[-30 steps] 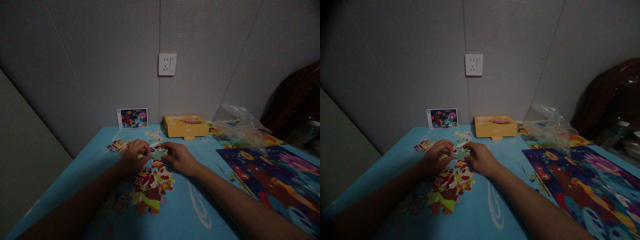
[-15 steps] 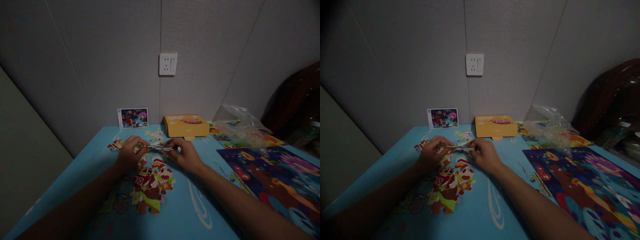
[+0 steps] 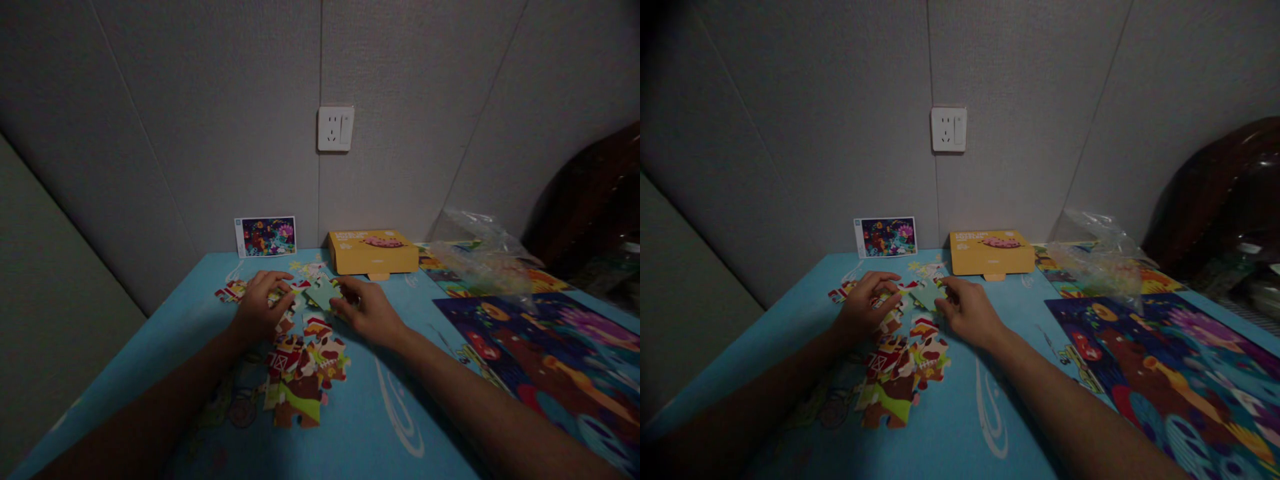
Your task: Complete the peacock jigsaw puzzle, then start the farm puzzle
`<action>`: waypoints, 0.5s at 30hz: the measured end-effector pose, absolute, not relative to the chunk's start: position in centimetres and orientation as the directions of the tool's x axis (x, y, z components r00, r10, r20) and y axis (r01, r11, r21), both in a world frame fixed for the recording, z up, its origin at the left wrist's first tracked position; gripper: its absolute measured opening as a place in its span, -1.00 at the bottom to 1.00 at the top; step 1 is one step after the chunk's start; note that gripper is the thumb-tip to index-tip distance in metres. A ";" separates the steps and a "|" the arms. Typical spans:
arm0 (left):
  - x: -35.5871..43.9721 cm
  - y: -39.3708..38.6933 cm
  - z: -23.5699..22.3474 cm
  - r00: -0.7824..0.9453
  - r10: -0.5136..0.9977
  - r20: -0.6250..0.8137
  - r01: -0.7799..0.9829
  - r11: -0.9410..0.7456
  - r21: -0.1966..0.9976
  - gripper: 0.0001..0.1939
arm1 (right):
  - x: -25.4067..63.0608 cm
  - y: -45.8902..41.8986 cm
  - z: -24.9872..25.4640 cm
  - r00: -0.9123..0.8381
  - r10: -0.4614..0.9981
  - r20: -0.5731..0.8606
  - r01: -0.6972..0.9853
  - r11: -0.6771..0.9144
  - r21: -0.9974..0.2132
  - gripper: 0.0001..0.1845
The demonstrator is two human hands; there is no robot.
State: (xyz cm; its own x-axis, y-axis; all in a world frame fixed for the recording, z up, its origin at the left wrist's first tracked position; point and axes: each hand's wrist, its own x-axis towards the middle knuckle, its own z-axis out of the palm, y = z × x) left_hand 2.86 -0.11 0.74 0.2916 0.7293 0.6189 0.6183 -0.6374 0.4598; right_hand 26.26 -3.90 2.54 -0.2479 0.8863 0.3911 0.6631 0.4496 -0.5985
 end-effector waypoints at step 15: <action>-2.3 5.8 1.6 -0.240 0.838 0.490 0.746 -0.163 0.646 -0.63 | 26.5 -3.2 1.7 -0.247 0.904 0.348 0.768 0.402 -0.498 -0.68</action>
State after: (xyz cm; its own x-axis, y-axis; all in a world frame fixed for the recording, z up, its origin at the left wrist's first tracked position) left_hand -2.26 5.79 1.61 -0.2404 0.8381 0.4898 0.7458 -0.1635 0.6458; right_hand 26.47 -3.20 1.72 -0.2472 0.9043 0.3480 0.7683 0.4018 -0.4983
